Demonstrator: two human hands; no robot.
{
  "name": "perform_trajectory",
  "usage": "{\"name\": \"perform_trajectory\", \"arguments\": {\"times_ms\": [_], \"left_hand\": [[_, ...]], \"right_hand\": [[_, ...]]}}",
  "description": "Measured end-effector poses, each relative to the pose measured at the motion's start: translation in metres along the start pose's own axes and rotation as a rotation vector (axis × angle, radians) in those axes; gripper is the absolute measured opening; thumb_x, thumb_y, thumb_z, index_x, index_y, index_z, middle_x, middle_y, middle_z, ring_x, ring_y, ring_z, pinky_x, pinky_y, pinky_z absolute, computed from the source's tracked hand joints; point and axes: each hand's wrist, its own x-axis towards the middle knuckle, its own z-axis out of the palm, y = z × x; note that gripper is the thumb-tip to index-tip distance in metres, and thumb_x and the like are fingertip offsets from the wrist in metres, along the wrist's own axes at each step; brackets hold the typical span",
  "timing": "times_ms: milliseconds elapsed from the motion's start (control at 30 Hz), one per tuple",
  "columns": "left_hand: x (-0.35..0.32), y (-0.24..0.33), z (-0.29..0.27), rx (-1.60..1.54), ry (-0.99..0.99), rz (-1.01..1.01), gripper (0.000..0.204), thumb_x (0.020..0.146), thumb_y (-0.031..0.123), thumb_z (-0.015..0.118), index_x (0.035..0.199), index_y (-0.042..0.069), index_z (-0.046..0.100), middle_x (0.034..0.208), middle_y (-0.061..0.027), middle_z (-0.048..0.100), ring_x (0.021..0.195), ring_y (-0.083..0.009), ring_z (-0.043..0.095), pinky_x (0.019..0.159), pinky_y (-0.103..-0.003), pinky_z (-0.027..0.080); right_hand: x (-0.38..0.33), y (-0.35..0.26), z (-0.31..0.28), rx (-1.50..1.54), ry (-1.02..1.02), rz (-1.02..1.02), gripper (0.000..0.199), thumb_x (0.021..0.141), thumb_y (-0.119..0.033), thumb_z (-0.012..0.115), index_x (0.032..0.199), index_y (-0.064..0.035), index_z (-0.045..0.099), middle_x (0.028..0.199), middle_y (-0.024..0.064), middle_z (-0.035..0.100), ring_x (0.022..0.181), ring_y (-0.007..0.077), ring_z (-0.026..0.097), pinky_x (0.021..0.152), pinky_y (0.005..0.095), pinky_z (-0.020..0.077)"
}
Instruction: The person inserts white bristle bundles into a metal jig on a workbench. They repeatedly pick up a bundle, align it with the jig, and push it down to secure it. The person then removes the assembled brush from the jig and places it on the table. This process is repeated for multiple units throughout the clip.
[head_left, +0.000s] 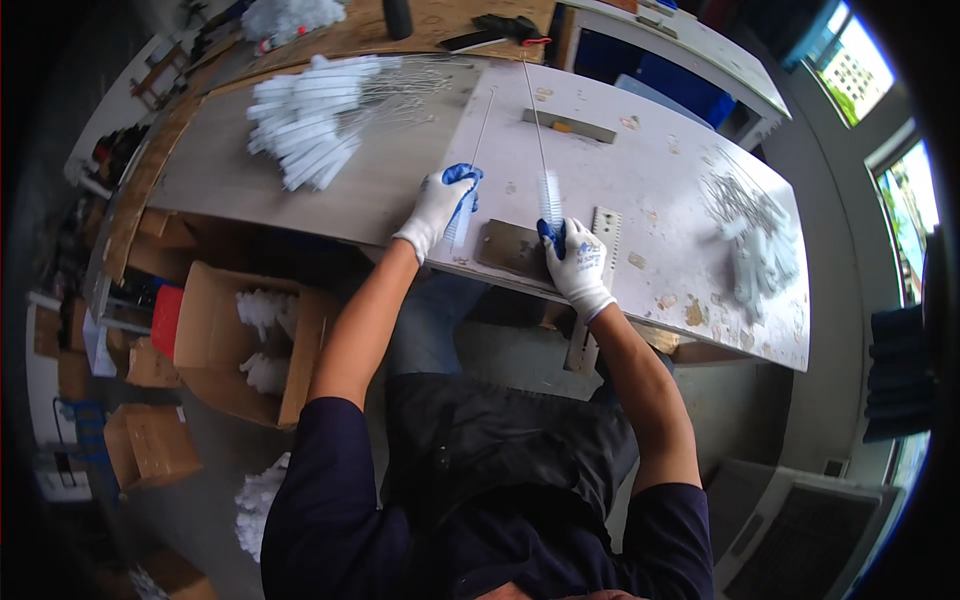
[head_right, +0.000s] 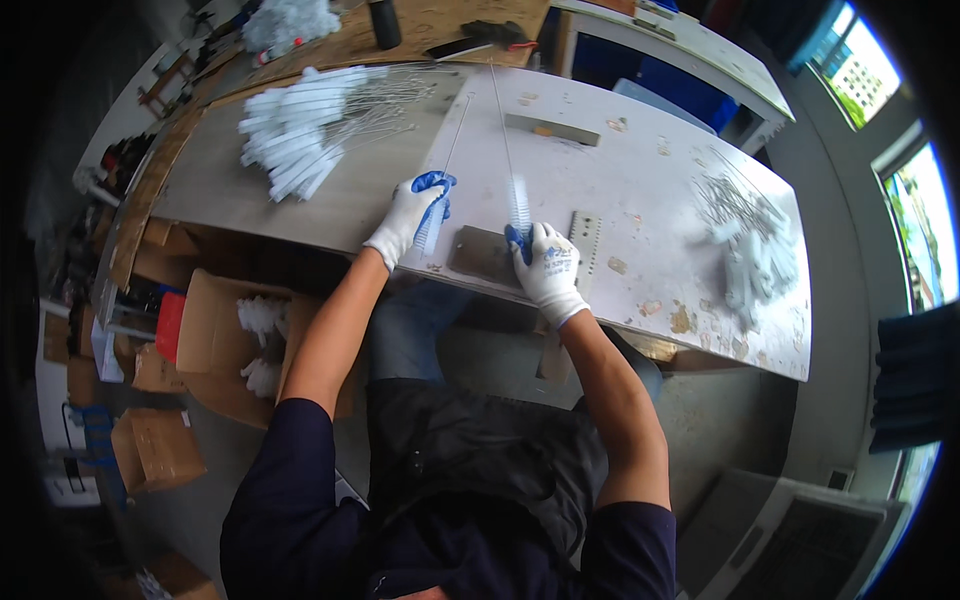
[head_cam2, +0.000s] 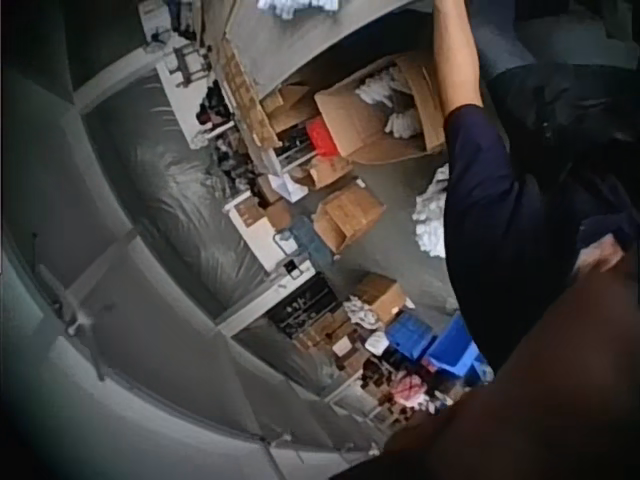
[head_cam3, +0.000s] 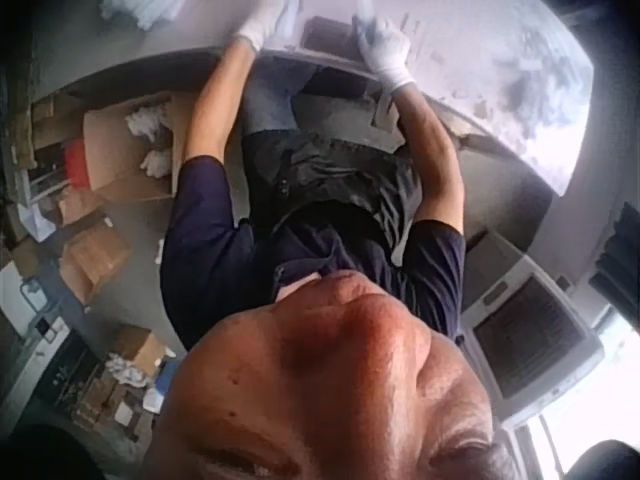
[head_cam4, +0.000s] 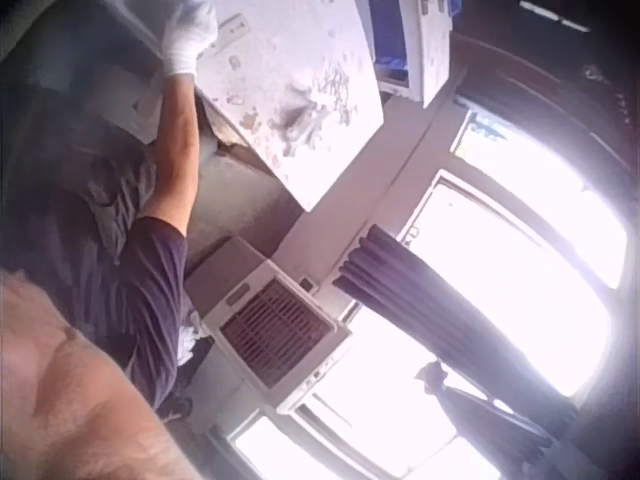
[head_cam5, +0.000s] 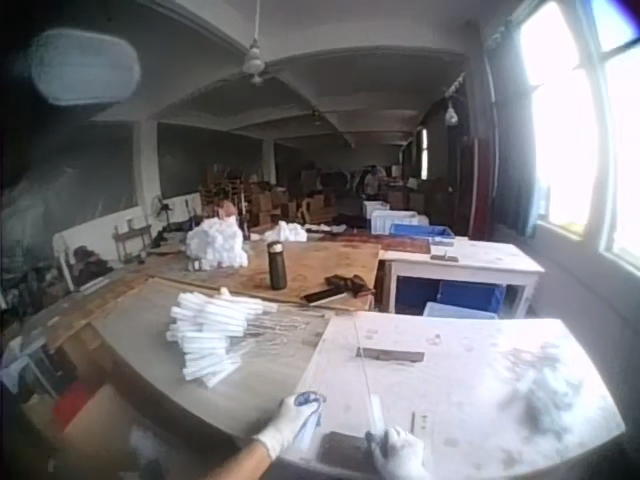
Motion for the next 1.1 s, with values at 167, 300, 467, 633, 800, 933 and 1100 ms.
{"name": "perform_trajectory", "arguments": {"times_ms": [167,300,467,633,800,933,1100], "left_hand": [[0.012,-0.049,0.018,0.194,0.152,0.044,0.021,0.093,0.019,0.068,0.102,0.000,0.071,0.076,-0.0050,0.071,0.064,-0.0156,0.069,0.058,-0.032,0.055],[0.017,-0.066,-0.002,0.214,0.173,0.197,0.022,0.094,0.013,0.065,0.110,-0.002,0.071,0.089,-0.0056,0.072,0.071,-0.0142,0.068,0.064,-0.030,0.055],[0.019,-0.065,0.006,0.317,0.161,0.237,0.027,0.092,0.008,0.063,0.117,-0.002,0.070,0.104,-0.0057,0.074,0.089,-0.0120,0.068,0.078,-0.027,0.055],[0.017,-0.064,0.008,0.280,0.158,0.319,0.022,0.095,0.005,0.060,0.114,0.002,0.072,0.090,-0.0012,0.068,0.071,-0.0096,0.061,0.064,-0.026,0.054],[0.017,-0.067,0.004,0.290,0.154,0.237,0.025,0.094,0.008,0.061,0.116,0.000,0.071,0.100,-0.0042,0.073,0.081,-0.0114,0.066,0.075,-0.027,0.055],[0.003,-0.044,0.018,0.067,0.177,0.043,0.022,0.098,0.009,0.057,0.114,0.007,0.071,0.076,-0.0011,0.062,0.062,-0.0122,0.059,0.055,-0.028,0.050],[0.011,-0.026,0.058,-0.398,-0.065,-0.093,0.029,0.099,0.014,0.053,0.121,0.001,0.068,0.084,-0.0093,0.069,0.069,-0.0222,0.068,0.065,-0.034,0.058]], "right_hand": [[-0.010,0.033,-0.034,0.132,0.103,0.322,0.028,0.093,-0.033,0.065,0.097,-0.0053,0.063,0.090,0.0204,0.069,0.086,0.0409,0.067,0.078,0.0506,0.0508],[-0.018,0.103,-0.104,0.000,0.179,0.409,0.040,0.097,-0.043,0.062,0.082,-0.0055,0.063,0.074,0.0175,0.067,0.072,0.0397,0.067,0.069,0.0489,0.0510],[-0.031,0.204,-0.209,-0.539,0.189,0.576,0.051,0.096,-0.055,0.056,0.089,-0.0072,0.070,0.081,0.0169,0.072,0.077,0.0349,0.072,0.074,0.0462,0.0551],[-0.022,0.258,-0.266,-0.753,0.003,0.679,0.052,0.091,-0.055,0.062,0.110,-0.0070,0.068,0.101,0.0185,0.073,0.095,0.0366,0.071,0.083,0.0492,0.0540],[-0.030,0.263,-0.273,-0.837,0.136,0.627,0.058,0.090,-0.055,0.065,0.121,-0.0068,0.064,0.119,0.0164,0.065,0.106,0.0348,0.067,0.083,0.0495,0.0547],[-0.027,0.224,-0.225,-0.506,0.362,0.271,0.032,0.087,-0.037,0.074,0.103,-0.0093,0.069,0.096,0.0121,0.067,0.090,0.0340,0.067,0.075,0.0454,0.0531],[-0.023,0.075,-0.125,0.045,0.066,0.089,0.021,0.087,-0.028,0.075,0.088,-0.0080,0.068,0.084,0.0138,0.067,0.079,0.0359,0.066,0.071,0.0434,0.0525]]}}
